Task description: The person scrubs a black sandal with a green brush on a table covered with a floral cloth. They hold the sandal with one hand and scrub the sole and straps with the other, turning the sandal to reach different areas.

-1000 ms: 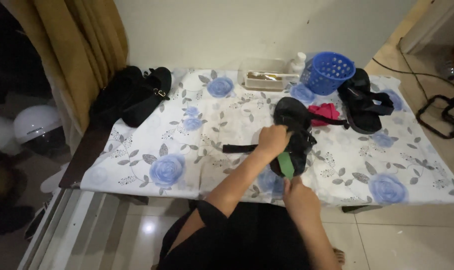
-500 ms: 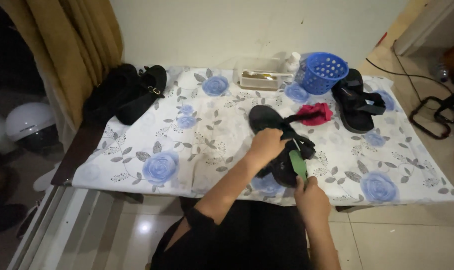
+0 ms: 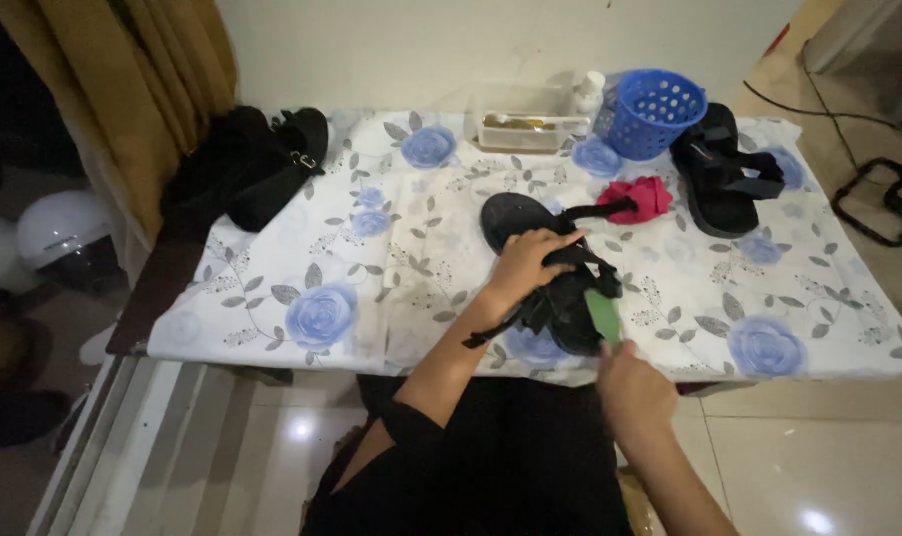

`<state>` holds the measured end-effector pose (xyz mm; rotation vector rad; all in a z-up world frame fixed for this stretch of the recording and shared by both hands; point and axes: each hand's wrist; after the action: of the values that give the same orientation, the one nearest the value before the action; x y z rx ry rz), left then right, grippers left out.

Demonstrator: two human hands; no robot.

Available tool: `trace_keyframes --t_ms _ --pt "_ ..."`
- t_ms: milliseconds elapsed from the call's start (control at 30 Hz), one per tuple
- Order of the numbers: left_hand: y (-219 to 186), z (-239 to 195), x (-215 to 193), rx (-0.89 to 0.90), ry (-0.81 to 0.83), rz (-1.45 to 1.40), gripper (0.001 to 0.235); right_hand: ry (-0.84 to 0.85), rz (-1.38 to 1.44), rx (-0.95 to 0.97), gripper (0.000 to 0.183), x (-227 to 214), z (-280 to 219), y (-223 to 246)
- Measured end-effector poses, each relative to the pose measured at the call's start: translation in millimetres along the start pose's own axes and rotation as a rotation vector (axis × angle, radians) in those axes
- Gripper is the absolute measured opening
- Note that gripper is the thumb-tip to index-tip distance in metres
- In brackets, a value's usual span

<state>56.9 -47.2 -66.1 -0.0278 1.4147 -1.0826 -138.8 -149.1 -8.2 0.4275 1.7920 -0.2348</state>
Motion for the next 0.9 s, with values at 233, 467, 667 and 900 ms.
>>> trace_keyframes --t_ms 233,467,667,900 --pt "-2 -3 -3 -0.062 -0.031 -0.001 0.049 0.068 -0.008 -0.105 0.047 43 -12 -11" --pt "-12 -11 -22 -0.129 0.038 -0.231 0.060 -0.706 -0.458 -0.313 0.028 95 10 -5" --pt "-12 -12 -33 -0.140 0.078 -0.313 0.057 -0.363 -0.387 -0.207 0.037 35 -3 -9" --pt "-15 -15 -33 -0.181 0.109 -0.332 0.055 -0.475 -0.390 -0.313 0.031 81 -18 0"
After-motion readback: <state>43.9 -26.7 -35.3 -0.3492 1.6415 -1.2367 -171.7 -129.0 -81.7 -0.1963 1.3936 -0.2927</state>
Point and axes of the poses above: each hand's wrist, its own z-axis towards the middle knuckle, its own x-axis out of the palm, y = z × x, and after that the axes turned 12 degrees about -x, right-handed
